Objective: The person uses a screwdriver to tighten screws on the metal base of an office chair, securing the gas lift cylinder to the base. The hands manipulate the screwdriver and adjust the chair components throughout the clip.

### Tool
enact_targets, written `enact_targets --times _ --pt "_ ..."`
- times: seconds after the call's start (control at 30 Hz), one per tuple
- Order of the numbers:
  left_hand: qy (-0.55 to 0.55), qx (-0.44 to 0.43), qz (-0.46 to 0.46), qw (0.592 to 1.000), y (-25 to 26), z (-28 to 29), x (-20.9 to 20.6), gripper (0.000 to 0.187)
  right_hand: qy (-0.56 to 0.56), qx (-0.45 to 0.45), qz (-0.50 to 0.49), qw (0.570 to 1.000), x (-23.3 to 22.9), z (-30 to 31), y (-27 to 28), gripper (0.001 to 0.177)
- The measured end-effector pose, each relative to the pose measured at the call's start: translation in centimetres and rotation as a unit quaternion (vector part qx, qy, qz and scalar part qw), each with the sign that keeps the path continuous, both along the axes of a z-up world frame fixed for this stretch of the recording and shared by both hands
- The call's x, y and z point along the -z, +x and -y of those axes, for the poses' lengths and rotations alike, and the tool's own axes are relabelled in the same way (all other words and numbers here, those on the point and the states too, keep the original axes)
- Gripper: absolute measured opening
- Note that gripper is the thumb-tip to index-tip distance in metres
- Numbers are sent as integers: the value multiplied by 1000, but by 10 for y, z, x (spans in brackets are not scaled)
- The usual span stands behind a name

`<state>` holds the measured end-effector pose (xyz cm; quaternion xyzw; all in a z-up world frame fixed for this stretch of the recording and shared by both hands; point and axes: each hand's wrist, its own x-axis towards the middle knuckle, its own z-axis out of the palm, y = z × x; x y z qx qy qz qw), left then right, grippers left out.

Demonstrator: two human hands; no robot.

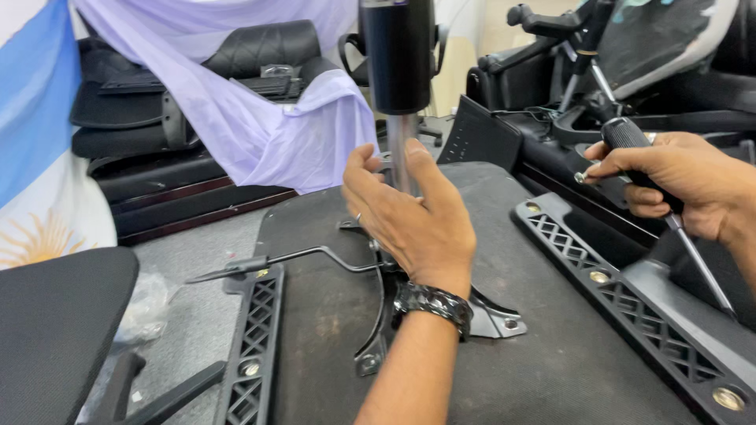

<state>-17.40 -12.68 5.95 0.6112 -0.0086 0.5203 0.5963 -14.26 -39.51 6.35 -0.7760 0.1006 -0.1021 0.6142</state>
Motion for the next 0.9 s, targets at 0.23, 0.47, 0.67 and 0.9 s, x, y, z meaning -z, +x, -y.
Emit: enact_targets --times 0.23,0.47,0.67,0.9 --pt "213 254 21 943 -30 82 15 12 63 76 -94 991 92 95 -37 29" --pt "530 426 -162 715 -45 137 43 21 26 192 -206 959 192 180 -78 26" --pt "603 401 -192 662 -48 153 62 29 -36 278 -407 869 265 183 -123 23" --pt "576 386 -162 702 -45 157 72 29 -1 236 -374 897 340 203 -129 31"
